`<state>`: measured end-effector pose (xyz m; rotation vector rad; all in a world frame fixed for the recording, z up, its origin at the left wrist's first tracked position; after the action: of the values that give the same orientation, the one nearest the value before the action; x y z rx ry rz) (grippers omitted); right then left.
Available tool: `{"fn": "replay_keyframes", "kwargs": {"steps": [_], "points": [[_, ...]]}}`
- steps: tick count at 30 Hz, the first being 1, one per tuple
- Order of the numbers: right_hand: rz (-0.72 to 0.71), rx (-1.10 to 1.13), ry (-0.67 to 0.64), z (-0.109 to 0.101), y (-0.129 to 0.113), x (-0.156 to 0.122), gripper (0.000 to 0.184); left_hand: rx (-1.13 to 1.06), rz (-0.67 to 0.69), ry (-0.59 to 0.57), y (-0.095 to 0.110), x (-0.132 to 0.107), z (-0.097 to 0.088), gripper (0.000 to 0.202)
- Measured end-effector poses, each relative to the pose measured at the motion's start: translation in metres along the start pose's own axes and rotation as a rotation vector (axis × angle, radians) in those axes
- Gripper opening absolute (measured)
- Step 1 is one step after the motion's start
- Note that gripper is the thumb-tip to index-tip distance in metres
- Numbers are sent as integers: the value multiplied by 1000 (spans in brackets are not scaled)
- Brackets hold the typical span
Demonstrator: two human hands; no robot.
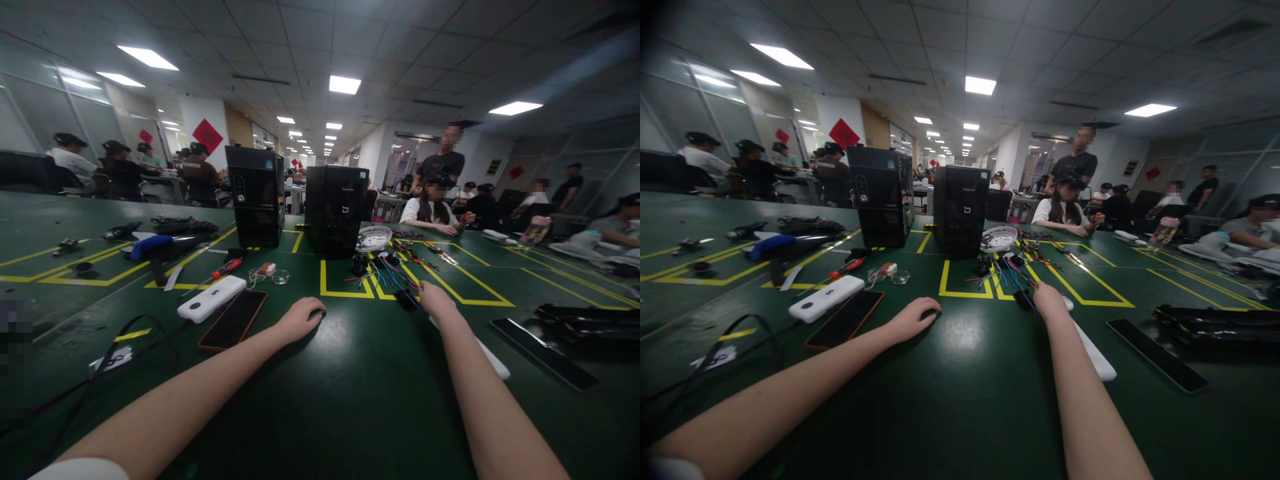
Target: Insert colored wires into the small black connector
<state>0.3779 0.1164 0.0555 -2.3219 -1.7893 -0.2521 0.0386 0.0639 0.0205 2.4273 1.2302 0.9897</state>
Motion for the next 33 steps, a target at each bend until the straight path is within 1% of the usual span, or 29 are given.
{"fn": "replay_keyframes", "kwargs": {"steps": [2,4,6,7,11,13,15,18,22,27,30,33], "points": [[72,35,76,-9,11,2,38,-6,-6,-7,1,-1,-1,22],[116,61,125,-13,18,2,44,-12,-15,-16,2,-1,-2,23],[115,76,153,-13,18,3,54,-14,-26,-24,2,-1,-2,24],[100,83,169,-12,16,3,55,-14,-29,-26,2,-1,-1,23],[-42,78,179,-7,1,4,37,-14,-8,-16,1,0,0,22],[-85,78,154,-4,-3,4,33,-3,9,-4,0,0,0,22],[-74,95,145,-2,-3,3,32,11,22,8,0,0,0,21],[-50,112,168,-2,-3,1,30,15,30,15,0,1,-1,20],[-74,99,194,0,-9,1,27,9,20,5,-3,0,0,21],[-127,125,245,0,-17,0,29,9,15,9,-7,-2,2,20],[-165,98,218,4,-22,0,29,4,2,9,-6,-2,2,20],[-169,69,181,9,-23,1,28,-4,-8,-1,-4,-2,0,21]]}}
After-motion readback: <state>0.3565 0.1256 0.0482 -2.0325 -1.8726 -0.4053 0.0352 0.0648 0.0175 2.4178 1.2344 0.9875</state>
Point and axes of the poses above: each hand's wrist, its own x-axis towards the middle knuckle, its own z-axis out of the palm, y = z × x, the point moved 8 cm from there along x, towards the middle knuckle, and after that the axes turned 10 degrees about y, right-handed, at the moved point
